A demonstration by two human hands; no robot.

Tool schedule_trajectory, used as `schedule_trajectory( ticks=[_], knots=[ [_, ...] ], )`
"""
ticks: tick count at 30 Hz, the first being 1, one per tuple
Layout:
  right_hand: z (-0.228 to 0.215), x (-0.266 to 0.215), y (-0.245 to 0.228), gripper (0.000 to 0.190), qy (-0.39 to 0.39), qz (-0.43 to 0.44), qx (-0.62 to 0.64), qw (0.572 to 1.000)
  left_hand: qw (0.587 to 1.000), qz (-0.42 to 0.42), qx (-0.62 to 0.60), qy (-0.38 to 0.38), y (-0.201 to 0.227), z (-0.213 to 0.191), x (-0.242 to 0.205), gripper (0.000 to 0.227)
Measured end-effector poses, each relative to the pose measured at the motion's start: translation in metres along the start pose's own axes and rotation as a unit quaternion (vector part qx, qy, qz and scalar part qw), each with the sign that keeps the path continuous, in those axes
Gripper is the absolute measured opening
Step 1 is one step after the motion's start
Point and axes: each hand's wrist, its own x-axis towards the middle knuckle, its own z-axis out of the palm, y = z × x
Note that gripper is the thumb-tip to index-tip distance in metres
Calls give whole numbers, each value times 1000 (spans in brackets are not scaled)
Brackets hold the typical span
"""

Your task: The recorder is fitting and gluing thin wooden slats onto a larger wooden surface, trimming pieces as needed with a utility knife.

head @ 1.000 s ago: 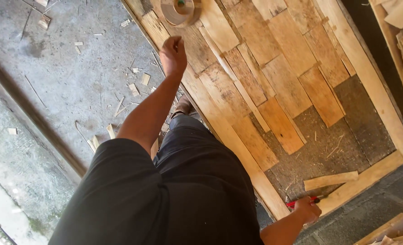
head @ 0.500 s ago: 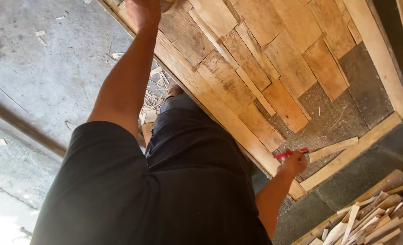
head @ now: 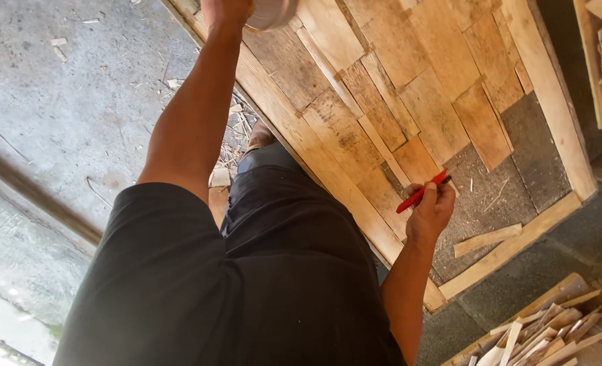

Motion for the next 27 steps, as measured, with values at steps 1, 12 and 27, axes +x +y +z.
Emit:
schedule_trajectory(
  ticks=[1,12,27],
  knots=[
    [11,2,-9,18,-29,-4,7,1000,978,-52,-198,-50,20,-27,-14,12],
    [161,-8,-97,23,-329,-94,-36,939,815,-32,-550,-181,73,-139,-99,16],
    [268,-45,-162,26,-462,-145,-163,860,913,135,-249,-292,118,-225,-140,42]
  ],
)
